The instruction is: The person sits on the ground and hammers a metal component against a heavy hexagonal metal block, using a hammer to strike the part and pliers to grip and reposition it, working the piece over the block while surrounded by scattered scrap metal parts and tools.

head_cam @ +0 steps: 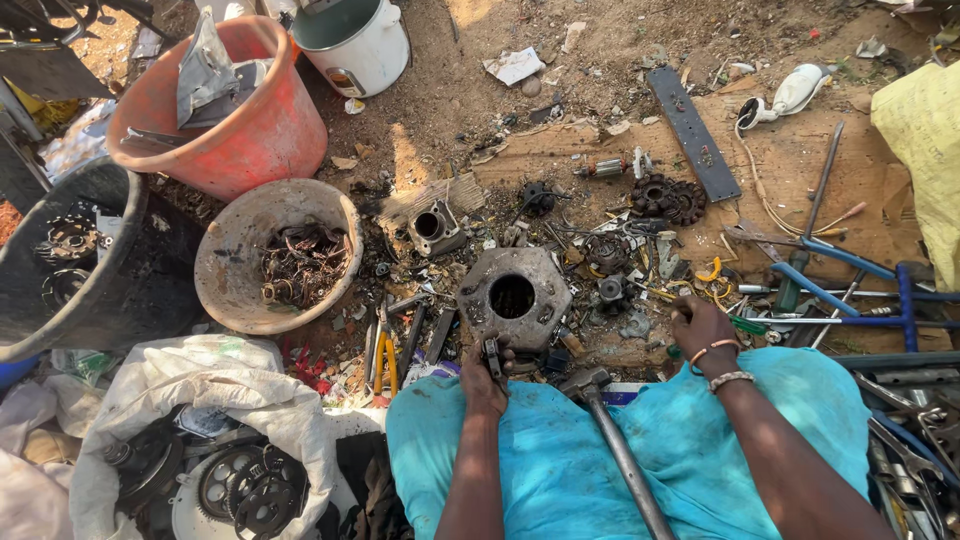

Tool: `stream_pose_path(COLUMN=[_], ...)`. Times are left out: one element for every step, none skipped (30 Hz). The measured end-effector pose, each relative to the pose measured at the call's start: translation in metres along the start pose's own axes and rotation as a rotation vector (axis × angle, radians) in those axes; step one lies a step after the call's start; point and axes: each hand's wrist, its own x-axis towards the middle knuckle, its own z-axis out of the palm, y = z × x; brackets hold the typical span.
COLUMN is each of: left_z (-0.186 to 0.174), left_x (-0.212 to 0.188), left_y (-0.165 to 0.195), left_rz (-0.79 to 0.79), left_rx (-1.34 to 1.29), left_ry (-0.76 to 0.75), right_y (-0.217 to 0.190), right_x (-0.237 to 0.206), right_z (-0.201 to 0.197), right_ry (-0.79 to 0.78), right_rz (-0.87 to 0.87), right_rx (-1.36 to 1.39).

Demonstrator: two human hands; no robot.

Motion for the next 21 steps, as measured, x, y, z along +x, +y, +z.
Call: stream_pose_path(left_z=[0.0, 0.0, 0.0, 0.0, 0.0, 0.0, 0.0, 0.0, -0.001, -0.002, -0.002, -0.004, -0.005, -0.006, -0.006, -0.007, -0.007, -0.008, -0.008, -0.008, -0.008], left_x=[0.001, 0.001, 0.002, 0.004, 0.005, 0.006, 0.008, 0.009, 0.01, 0.01, 0.011, 0.011, 0.012, 0.012, 0.012, 0.013, 0.014, 0.014, 0.015, 0.015, 0.015], left_y=[0.0, 0.0, 0.0, -0.001, -0.001, -0.002, -0.003, -0.004, -0.005, -0.006, -0.006, -0.008, -0.008, -0.009, -0.009, -0.01, -0.01, -0.01, -0.01, -0.01, -0.01], left_rz=[-0.004, -0.007, -0.015, -0.012, -0.009, -0.003, -0.002, -0.002, 0.0, 0.002, 0.004, 0.009, 0.02, 0.025, 0.031, 0.018, 0.01, -0.004, -0.001, 0.003, 0.005], left_rx=[0.013, 0.025, 0.037, 0.046, 0.056, 0.066, 0.065, 0.063, 0.06, 0.07, 0.08, 0.09, 0.095, 0.103, 0.112, 0.107, 0.105, 0.105, 0.102, 0.098, 0.094], left_ry=[0.005, 0.01, 0.02, 0.019, 0.018, 0.011, 0.015, 0.025, 0.039, 0.047, 0.054, 0.056, 0.046, 0.04, 0.034, 0.042, 0.046, 0.053, 0.045, 0.035, 0.024], right_y=[0.007, 0.012, 0.015, 0.014, 0.014, 0.016, 0.015, 0.013, 0.01, 0.007, 0.003, 0.0, -0.004, -0.007, -0.009, -0.01, -0.01, -0.009, -0.007, -0.004, 0.0], right_x=[0.002, 0.003, 0.0, -0.003, -0.006, -0.007, -0.007, -0.008, -0.008, -0.009, -0.01, -0.011, -0.011, -0.012, -0.013, -0.013, -0.013, -0.012, -0.012, -0.011, -0.011], right_z=[0.009, 0.018, 0.027, 0.031, 0.035, 0.039, 0.041, 0.04, 0.037, 0.034, 0.031, 0.028, 0.026, 0.024, 0.022, 0.022, 0.022, 0.022, 0.024, 0.026, 0.028], right_ry=[-0.031, -0.08, -0.133, -0.189, -0.21, -0.225, -0.238, -0.259, -0.282, -0.305, -0.317, -0.324, -0.328, -0.296, -0.265, -0.228, -0.214, -0.204, -0.195, -0.237, -0.278], right_rz=[0.062, 0.01, -0.038, -0.083, -0.14, -0.2, -0.263, -0.238, -0.213, -0.186, -0.148, -0.112, -0.073, -0.101, -0.129, -0.16, -0.144, -0.121, -0.096, -0.085, -0.073], right_rx=[-0.098, -0.023, 0.049, 0.121, 0.04, -0.041, -0.122, -0.113, -0.103, -0.092, -0.099, -0.108, -0.117, -0.084, -0.05, -0.015, 0.028, 0.073, 0.115, 0.038, -0.039])
